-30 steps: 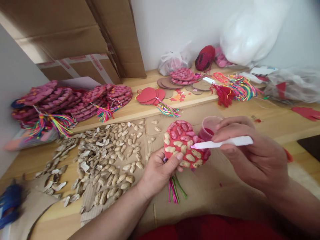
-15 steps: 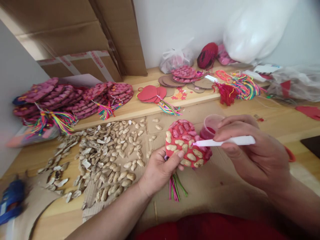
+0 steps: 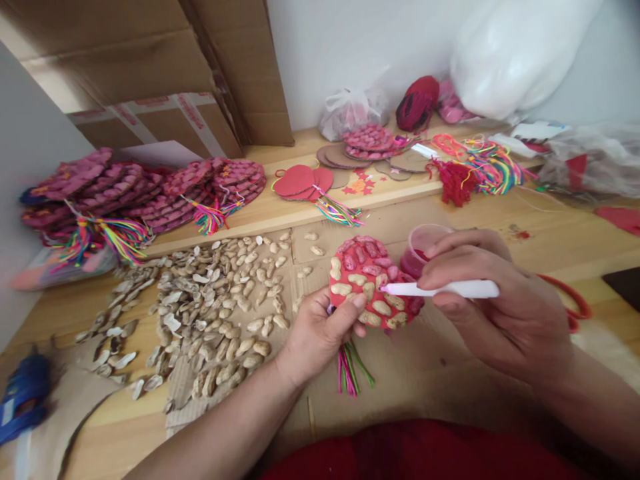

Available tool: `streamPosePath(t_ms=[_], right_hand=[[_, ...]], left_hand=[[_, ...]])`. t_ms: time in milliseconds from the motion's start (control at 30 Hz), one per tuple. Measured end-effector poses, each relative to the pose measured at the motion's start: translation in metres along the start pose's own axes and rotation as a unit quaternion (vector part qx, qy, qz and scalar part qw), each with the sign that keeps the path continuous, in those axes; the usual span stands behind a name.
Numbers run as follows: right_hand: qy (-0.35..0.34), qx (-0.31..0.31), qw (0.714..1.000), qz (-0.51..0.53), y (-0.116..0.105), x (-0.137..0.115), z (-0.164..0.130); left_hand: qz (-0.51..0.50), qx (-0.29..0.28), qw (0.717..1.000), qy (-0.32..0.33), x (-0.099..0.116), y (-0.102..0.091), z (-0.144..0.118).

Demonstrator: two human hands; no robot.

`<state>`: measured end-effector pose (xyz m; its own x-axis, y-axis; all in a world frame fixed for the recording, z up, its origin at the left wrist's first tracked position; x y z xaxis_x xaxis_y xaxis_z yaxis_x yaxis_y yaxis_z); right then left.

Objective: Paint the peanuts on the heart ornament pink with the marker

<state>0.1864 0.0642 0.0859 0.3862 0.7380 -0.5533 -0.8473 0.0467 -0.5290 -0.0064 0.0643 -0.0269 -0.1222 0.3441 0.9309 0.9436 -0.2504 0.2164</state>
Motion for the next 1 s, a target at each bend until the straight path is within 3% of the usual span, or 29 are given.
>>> streamPosePath(t_ms=[1000], right_hand=[[-0.012, -0.012, 1.0, -0.002, 0.0014, -0.0021, 0.0022]], left_hand=[[0.009, 0.0, 1.0, 0.007, 0.001, -0.0001, 0.0004]])
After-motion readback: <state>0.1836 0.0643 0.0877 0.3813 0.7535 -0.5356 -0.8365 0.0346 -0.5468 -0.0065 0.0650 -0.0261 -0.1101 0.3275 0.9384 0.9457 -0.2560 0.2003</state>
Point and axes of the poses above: each hand's wrist, its own z-axis towards the middle knuckle, its own y-axis out of the palm, x = y × z, the point moved 5 cm from there along z, towards the middle knuckle, and after that the axes turned 10 degrees about z, right-handed, at the moved point
